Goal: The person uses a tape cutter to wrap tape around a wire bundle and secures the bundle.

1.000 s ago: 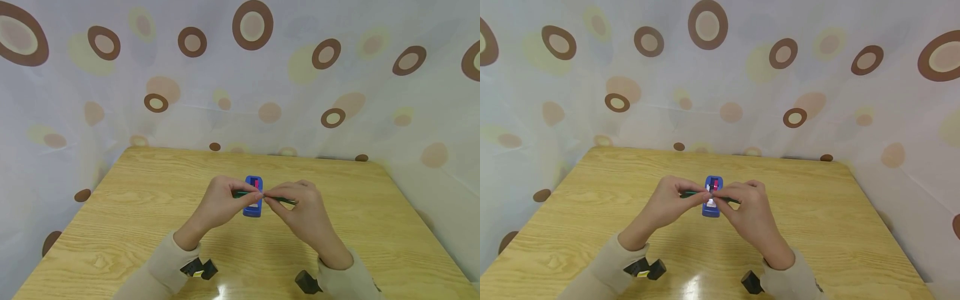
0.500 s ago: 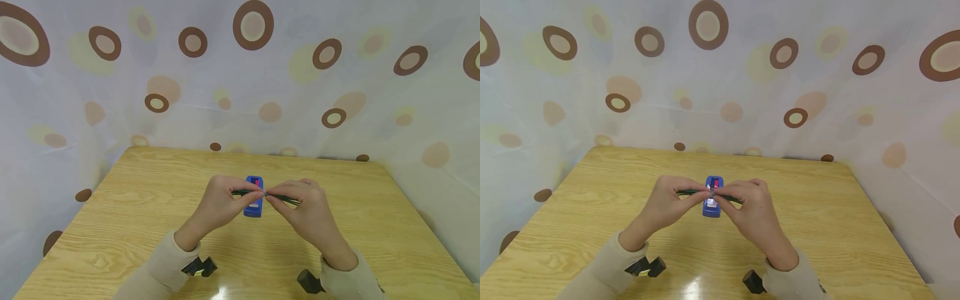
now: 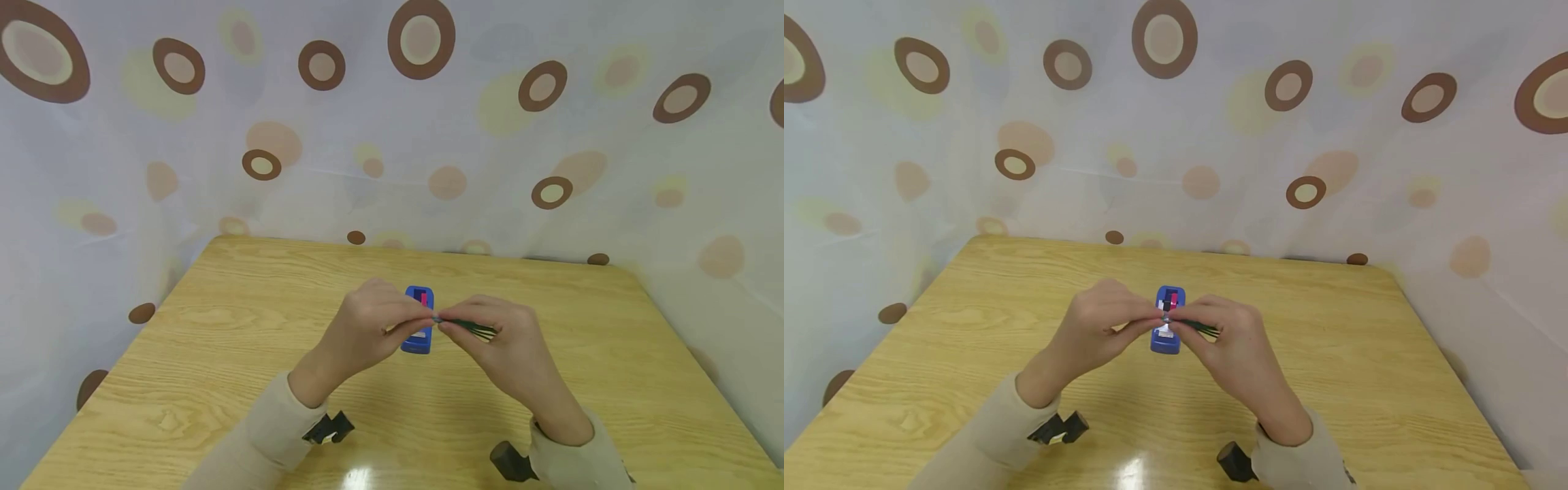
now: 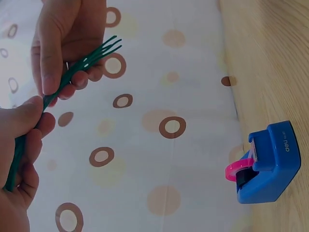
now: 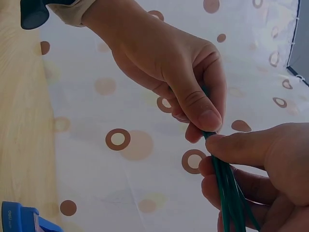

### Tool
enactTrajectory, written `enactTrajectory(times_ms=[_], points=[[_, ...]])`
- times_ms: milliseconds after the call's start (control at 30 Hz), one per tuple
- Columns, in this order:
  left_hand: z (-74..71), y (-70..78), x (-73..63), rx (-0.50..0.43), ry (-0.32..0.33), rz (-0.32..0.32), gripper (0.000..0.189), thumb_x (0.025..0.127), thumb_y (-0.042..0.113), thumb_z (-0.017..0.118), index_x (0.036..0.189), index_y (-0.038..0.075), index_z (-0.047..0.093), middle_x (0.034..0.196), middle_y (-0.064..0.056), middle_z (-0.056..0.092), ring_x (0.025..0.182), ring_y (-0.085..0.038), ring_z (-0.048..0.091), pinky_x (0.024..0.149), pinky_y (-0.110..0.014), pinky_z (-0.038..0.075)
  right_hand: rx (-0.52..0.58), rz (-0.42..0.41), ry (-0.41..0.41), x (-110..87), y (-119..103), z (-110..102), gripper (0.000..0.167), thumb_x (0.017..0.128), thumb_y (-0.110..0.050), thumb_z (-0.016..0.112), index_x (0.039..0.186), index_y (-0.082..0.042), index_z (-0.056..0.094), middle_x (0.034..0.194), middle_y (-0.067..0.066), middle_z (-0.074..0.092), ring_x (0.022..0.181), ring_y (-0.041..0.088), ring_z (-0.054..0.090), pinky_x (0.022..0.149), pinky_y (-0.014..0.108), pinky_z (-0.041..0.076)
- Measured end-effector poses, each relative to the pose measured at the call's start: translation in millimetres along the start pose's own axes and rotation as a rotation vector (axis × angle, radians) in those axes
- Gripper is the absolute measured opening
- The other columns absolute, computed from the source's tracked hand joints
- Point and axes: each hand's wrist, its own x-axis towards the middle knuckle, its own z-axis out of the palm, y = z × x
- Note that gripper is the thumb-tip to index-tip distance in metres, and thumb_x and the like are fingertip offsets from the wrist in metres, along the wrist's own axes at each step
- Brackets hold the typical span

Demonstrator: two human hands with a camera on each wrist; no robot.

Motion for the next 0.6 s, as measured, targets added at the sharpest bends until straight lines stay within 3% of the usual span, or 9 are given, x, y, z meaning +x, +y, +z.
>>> enactTrajectory(times_ms=[133,267,433,600], points=[[-0.8,0.0,1.0,0.045,0.021,0.054,0.013,0.080,0.013,0.083,0.091,0.008,0.079,0.084,0.002,0.074,0.072,-0.008,0.066,0.066,-0.025,0.047,0.026,0.010,-0.001,-0.1,-1.0,-0.7,0.021,0.079,0.002,0.080,0.095,-0.011,0.079,0.091,-0.006,0.072,0.080,0.008,0.067,0.069,0.019,0.052],[-0.6,0.6,1.9,0.013,0.018,0.011,0.011,0.084,0.017,0.080,0.091,0.009,0.079,0.084,0.004,0.074,0.068,-0.006,0.063,0.066,-0.024,0.044,0.006,-0.029,0.029,0.4,-2.5,-0.1,0.022,0.078,0.005,0.081,0.094,-0.010,0.079,0.091,-0.005,0.072,0.080,0.009,0.067,0.070,0.020,0.053],[1.7,1.3,0.6,-0.143,0.004,-0.134,0.006,0.085,0.014,0.079,0.090,0.010,0.079,0.081,0.006,0.073,0.067,-0.002,0.060,0.068,-0.021,0.046,-0.019,-0.056,0.060,0.4,-1.6,1.5,0.023,0.075,0.006,0.082,0.092,-0.008,0.079,0.089,-0.002,0.072,0.079,0.014,0.067,0.072,0.019,0.051],[2.7,7.6,1.1,-0.378,-0.003,-0.383,0.005,0.086,0.011,0.078,0.090,0.008,0.079,0.084,0.003,0.074,0.075,-0.003,0.066,0.068,-0.026,0.054,-0.044,-0.064,0.071,-0.6,0.3,3.3,0.022,0.074,0.005,0.083,0.091,-0.008,0.079,0.088,-0.002,0.072,0.078,0.014,0.067,0.072,0.019,0.049]])
